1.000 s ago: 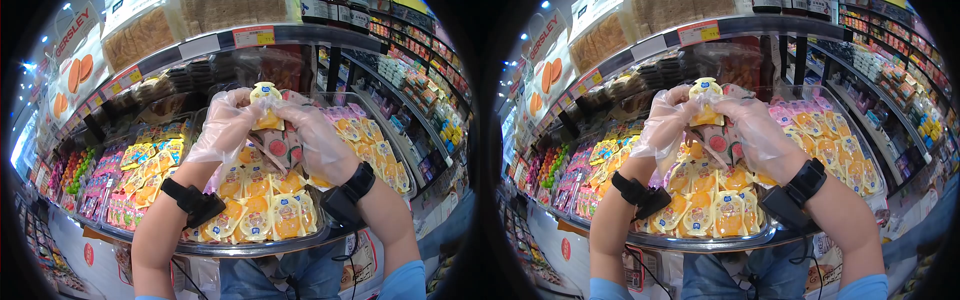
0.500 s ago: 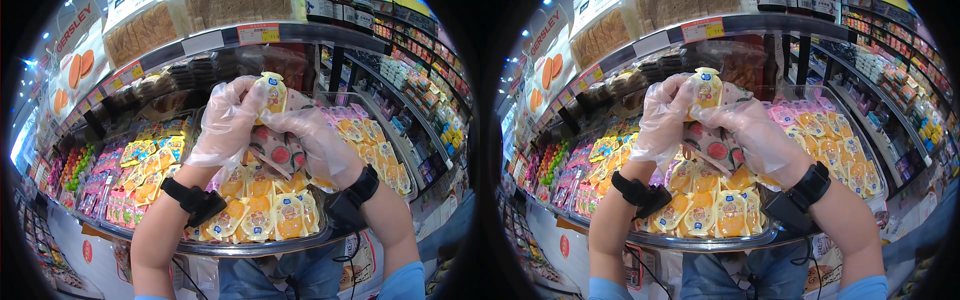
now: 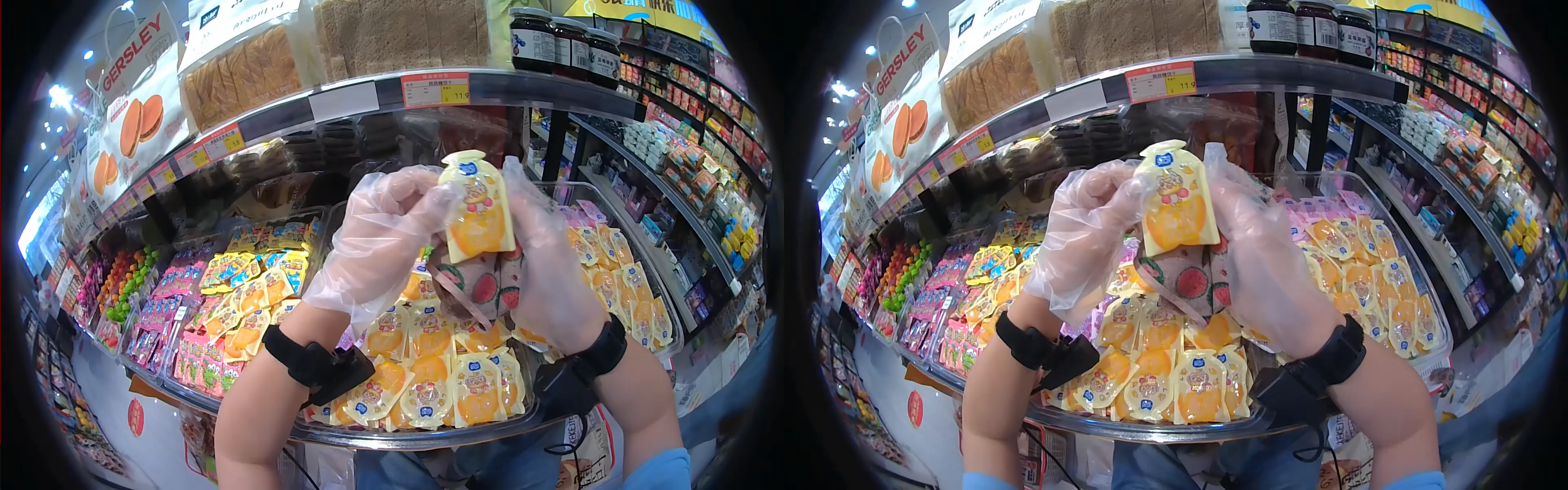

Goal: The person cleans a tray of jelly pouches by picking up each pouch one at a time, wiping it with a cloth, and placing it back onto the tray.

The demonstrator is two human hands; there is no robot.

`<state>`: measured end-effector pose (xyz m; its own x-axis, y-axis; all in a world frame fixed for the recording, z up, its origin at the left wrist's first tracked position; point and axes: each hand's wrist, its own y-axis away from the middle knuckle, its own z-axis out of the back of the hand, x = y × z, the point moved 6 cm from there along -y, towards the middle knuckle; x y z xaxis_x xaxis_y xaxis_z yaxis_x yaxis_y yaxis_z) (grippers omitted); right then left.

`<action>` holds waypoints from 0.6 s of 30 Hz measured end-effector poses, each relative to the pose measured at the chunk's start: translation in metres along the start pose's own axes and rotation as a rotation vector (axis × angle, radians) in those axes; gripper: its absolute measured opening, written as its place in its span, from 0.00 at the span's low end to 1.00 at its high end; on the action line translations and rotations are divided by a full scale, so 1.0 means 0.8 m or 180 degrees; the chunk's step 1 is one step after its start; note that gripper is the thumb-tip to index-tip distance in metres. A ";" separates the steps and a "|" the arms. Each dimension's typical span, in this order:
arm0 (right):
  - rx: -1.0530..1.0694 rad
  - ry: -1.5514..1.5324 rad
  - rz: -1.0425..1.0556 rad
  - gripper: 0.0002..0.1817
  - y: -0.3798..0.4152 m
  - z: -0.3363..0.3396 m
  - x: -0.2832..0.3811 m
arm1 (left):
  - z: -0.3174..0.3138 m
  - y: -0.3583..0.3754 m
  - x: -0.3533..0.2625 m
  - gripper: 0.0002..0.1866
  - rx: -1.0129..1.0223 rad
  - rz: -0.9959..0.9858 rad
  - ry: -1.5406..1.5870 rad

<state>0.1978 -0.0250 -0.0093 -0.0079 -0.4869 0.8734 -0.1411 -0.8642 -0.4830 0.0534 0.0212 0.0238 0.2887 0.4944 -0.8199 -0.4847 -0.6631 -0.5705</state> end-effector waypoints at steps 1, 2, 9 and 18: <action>-0.0081 0.0788 0.0441 0.22 0.002 -0.001 0.015 | 0.001 0.002 -0.002 0.13 -0.0024 0.0008 0.0022; -0.0064 0.0811 0.0421 0.22 0.004 -0.002 0.022 | -0.002 0.004 -0.003 0.10 0.0101 0.0144 0.0043; -0.0091 -0.1076 -0.0552 0.27 0.010 -0.010 0.019 | -0.014 0.013 -0.012 0.07 0.0316 0.0539 0.0154; 0.0044 -0.0802 -0.0395 0.25 0.018 -0.010 0.032 | -0.013 0.014 -0.011 0.15 0.0310 -0.0072 -0.0229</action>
<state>0.1877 -0.0493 0.0067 0.2551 -0.3918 0.8840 -0.1122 -0.9200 -0.3754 0.0540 0.0041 0.0241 0.2420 0.5500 -0.7993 -0.5577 -0.5953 -0.5784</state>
